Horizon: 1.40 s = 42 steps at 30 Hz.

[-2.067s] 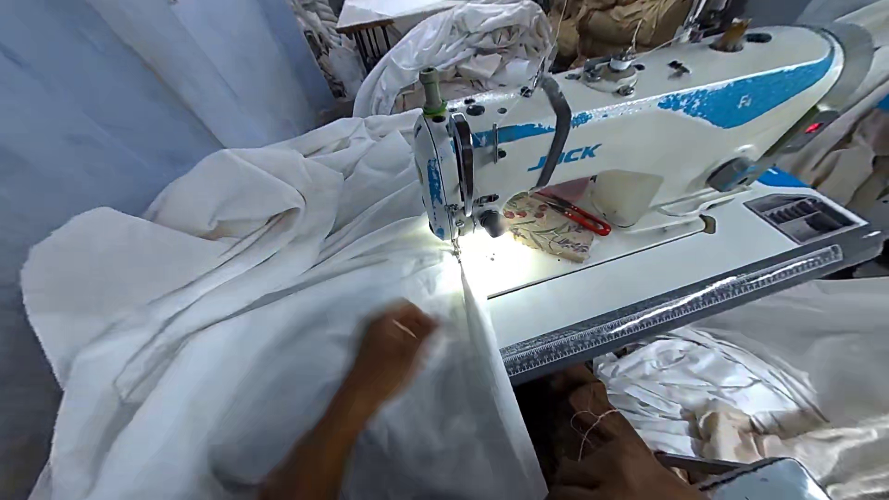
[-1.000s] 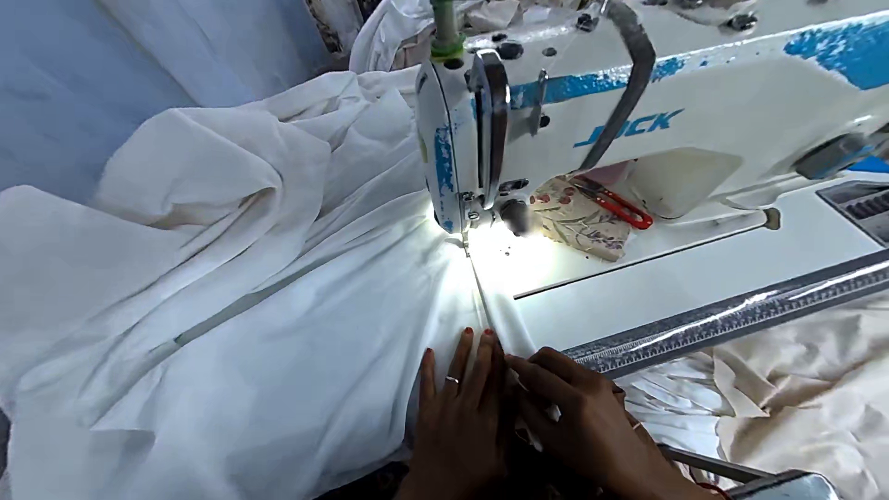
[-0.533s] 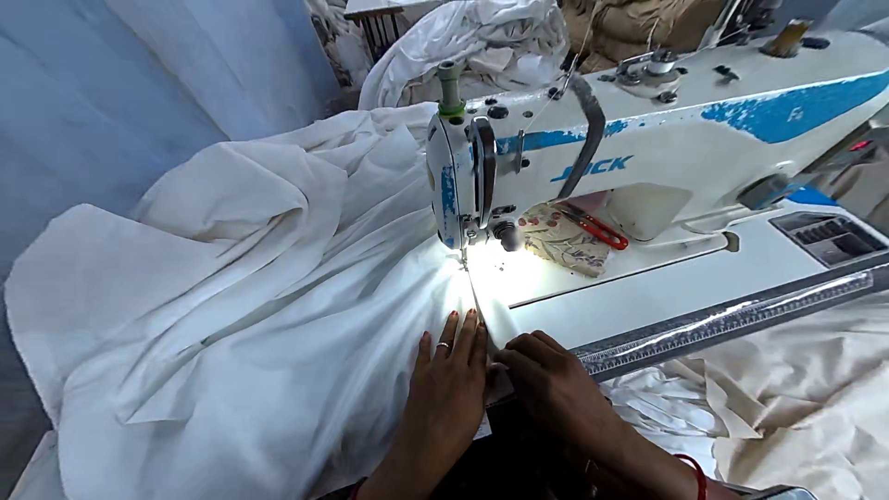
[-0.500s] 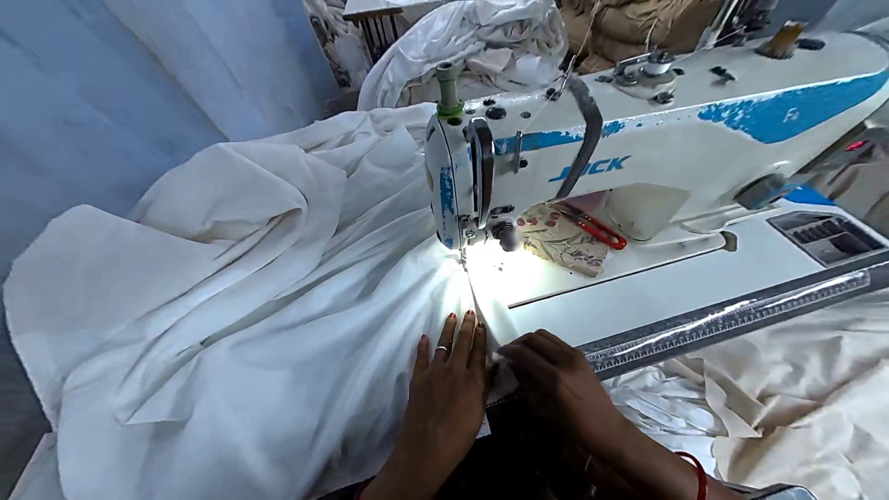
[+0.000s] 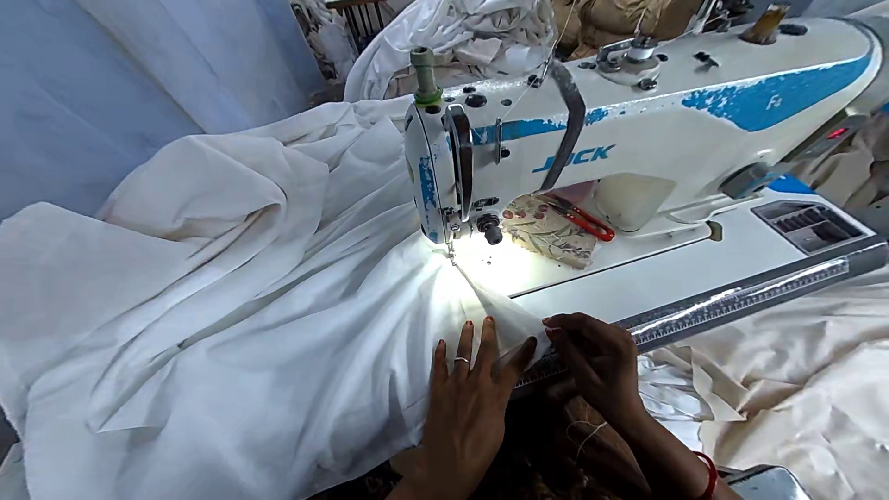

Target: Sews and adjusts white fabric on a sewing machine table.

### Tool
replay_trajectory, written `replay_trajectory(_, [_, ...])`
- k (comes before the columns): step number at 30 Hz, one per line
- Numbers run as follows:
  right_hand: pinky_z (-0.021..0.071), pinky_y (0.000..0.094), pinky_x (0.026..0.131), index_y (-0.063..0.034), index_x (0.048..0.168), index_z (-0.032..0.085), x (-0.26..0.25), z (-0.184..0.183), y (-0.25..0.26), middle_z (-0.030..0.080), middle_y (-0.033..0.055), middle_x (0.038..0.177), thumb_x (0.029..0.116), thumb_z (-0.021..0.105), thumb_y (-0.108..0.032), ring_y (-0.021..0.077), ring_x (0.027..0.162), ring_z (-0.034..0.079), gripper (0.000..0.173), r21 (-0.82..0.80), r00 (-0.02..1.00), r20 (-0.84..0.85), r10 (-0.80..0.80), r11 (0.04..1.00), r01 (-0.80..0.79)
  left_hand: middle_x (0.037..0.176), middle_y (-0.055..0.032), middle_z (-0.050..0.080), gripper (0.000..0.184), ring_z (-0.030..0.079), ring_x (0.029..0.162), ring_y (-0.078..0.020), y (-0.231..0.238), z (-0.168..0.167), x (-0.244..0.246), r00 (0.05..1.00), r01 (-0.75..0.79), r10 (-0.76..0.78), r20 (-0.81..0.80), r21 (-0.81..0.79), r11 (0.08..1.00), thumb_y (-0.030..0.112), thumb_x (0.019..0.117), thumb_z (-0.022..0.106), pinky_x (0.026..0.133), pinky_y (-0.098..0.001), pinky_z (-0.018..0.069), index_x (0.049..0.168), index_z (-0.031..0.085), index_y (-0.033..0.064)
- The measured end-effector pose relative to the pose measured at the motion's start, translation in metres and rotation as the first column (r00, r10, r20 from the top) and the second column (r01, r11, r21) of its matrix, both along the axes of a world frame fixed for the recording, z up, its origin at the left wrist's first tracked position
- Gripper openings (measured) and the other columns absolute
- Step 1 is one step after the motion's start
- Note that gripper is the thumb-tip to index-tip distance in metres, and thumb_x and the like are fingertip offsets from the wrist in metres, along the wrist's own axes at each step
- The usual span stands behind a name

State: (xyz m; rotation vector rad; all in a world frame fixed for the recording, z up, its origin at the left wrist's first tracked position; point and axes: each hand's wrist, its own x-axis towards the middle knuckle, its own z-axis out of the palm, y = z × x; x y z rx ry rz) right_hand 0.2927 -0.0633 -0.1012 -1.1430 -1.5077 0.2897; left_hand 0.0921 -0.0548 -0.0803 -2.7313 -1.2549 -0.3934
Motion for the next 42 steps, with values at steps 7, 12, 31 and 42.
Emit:
replay_trajectory(7, [0.0600, 0.0175, 0.070, -0.0011, 0.098, 0.076, 0.003, -0.001, -0.003, 0.073, 0.0019, 0.098, 0.0926, 0.068, -0.011, 0.0024, 0.080, 0.068, 0.014, 0.036, 0.997, -0.044, 0.057, 0.998, -0.055, 0.157, -0.0173, 0.046, 0.086, 0.045, 0.141, -0.0492, -0.001, 0.001, 0.000, 1.000, -0.011, 0.011, -0.013, -0.032, 0.999, -0.002, 0.0826, 0.068, 0.104, -0.0700, 0.0416, 0.146, 0.050, 0.0534])
replay_trajectory(12, [0.0579, 0.0159, 0.070, -0.0005, 0.095, 0.078, -0.019, -0.003, -0.012, 0.072, 0.0044, 0.089, 0.0849, 0.076, -0.007, 0.0034, 0.078, 0.067, 0.012, 0.129, 0.989, 0.118, -0.085, 0.989, 0.069, 0.150, -0.0127, 0.055, 0.058, 0.050, 0.141, -0.0383, -0.003, -0.018, -0.013, 0.987, 0.046, -0.053, 0.151, 0.054, 0.998, 0.004, 0.0822, 0.065, 0.110, -0.0629, 0.0413, 0.131, 0.070, 0.0340])
replay_trajectory(31, [0.0535, 0.0306, 0.080, -0.0118, 0.095, 0.080, -0.039, -0.009, -0.020, 0.071, 0.0021, 0.094, 0.0943, 0.063, -0.011, 0.0172, 0.093, 0.065, 0.017, 0.082, 0.898, 0.439, -0.037, 0.997, 0.001, 0.151, -0.0076, 0.056, 0.050, 0.045, 0.146, -0.0279, -0.016, -0.028, -0.047, 0.966, 0.138, -0.145, 0.215, 0.047, 0.989, 0.042, 0.0922, 0.058, 0.115, -0.0589, 0.0359, 0.134, 0.069, 0.0168])
replay_trajectory(42, [0.0547, 0.0367, 0.074, -0.0090, 0.107, 0.079, -0.047, 0.007, 0.027, 0.072, 0.0066, 0.107, 0.0897, 0.057, -0.003, 0.0235, 0.100, 0.067, 0.028, 0.042, 0.758, 0.652, -0.010, 0.999, -0.024, 0.163, -0.0023, 0.040, 0.091, 0.023, 0.157, -0.0256, 0.062, 0.007, -0.074, 0.969, 0.236, -0.200, 0.144, -0.301, 0.924, 0.077, 0.0770, 0.062, 0.120, -0.0690, 0.0189, 0.152, 0.051, 0.0281])
